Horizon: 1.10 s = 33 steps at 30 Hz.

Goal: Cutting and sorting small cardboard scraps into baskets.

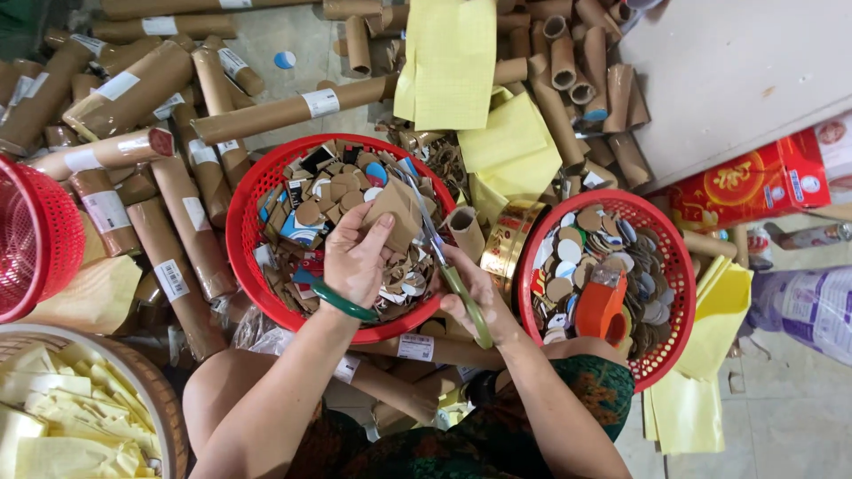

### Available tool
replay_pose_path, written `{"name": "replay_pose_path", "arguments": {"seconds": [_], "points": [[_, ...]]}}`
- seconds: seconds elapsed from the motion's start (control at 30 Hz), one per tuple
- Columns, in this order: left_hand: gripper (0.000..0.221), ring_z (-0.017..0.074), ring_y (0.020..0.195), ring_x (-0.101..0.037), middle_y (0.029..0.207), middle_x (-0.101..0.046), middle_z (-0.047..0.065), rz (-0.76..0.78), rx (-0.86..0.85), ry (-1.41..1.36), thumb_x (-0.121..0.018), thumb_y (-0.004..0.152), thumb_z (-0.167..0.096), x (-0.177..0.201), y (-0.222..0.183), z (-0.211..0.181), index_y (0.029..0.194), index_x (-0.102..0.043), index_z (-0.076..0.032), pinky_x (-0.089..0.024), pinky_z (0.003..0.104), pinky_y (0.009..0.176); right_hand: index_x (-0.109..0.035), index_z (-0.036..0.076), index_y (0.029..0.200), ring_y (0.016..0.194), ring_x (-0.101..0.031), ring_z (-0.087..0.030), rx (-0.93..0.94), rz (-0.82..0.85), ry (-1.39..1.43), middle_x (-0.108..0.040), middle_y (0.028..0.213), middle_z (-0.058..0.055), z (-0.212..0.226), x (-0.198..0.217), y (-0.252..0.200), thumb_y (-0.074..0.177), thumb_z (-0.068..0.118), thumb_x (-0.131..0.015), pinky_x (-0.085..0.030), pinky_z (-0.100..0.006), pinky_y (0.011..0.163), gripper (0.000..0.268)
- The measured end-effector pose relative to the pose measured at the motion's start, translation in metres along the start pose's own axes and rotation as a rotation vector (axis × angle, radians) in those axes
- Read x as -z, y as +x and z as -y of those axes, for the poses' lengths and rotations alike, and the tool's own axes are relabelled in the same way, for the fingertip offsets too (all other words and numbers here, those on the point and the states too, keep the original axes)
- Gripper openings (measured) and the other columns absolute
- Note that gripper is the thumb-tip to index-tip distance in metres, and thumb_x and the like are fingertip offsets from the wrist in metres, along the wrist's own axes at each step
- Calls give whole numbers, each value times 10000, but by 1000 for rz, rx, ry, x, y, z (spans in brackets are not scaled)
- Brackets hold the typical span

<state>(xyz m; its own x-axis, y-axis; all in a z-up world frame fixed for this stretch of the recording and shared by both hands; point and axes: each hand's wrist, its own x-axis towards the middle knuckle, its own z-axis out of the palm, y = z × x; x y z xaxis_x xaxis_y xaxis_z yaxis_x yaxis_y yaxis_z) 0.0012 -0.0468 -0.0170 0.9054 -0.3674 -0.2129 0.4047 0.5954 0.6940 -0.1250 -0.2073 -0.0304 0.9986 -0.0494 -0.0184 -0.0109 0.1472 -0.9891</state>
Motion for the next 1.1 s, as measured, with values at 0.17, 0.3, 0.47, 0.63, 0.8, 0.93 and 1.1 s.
{"name": "replay_pose_path", "arguments": {"seconds": [0.17,0.3,0.47,0.63,0.8,0.93,1.1], "points": [[276,102,948,-707,1115,-752,75,132,-96,212,-716,953,-30,0,-16,5,1218,-655,17,-598,244,841,-403,16,1542,1048,-582,-86,54,12,-22,-605,1165,-18,38,-14,-24,810,776,-739,-490,-231,934,1108],[282,97,872,-703,1062,-751,66,93,2,210,-710,948,-42,-4,-29,-5,1221,-664,14,-579,238,725,-452,-30,1517,854,-524,-88,7,-20,118,-574,1032,-17,24,-12,-35,752,661,-849,-433,-227,727,1105],[288,80,844,-688,1037,-760,55,100,-25,365,-719,946,-42,4,-31,-26,1223,-671,18,-565,230,698,-449,-25,1496,733,-513,-91,-70,54,271,-586,916,-23,8,7,-41,755,474,-922,-411,-228,594,1010],[260,68,824,-686,1002,-771,37,215,-53,580,-712,952,-45,14,-31,-46,1204,-697,16,-568,223,725,-522,-24,1508,795,-544,-81,-100,94,90,-607,932,-20,29,17,-42,769,441,-920,-444,-228,666,960],[287,45,880,-696,1014,-772,26,330,-120,670,-714,935,-65,27,-30,-35,1201,-674,34,-576,212,791,-446,1,1497,923,-624,-101,-129,199,281,-645,1074,-24,19,10,-33,695,685,-849,-516,-225,788,1128],[269,47,862,-661,987,-766,38,339,-202,764,-733,942,-69,19,-31,-34,1179,-689,50,-552,217,762,-424,-2,1523,1016,-607,-100,-70,196,40,-617,1104,-27,9,13,-32,787,720,-836,-513,-219,941,1111],[276,46,791,-643,898,-768,30,295,-109,867,-734,929,-90,21,-19,-49,1171,-684,33,-531,218,697,-494,-14,1501,753,-559,-91,-101,147,245,-614,925,-41,-6,23,-32,744,473,-936,-461,-208,627,1003]]}}
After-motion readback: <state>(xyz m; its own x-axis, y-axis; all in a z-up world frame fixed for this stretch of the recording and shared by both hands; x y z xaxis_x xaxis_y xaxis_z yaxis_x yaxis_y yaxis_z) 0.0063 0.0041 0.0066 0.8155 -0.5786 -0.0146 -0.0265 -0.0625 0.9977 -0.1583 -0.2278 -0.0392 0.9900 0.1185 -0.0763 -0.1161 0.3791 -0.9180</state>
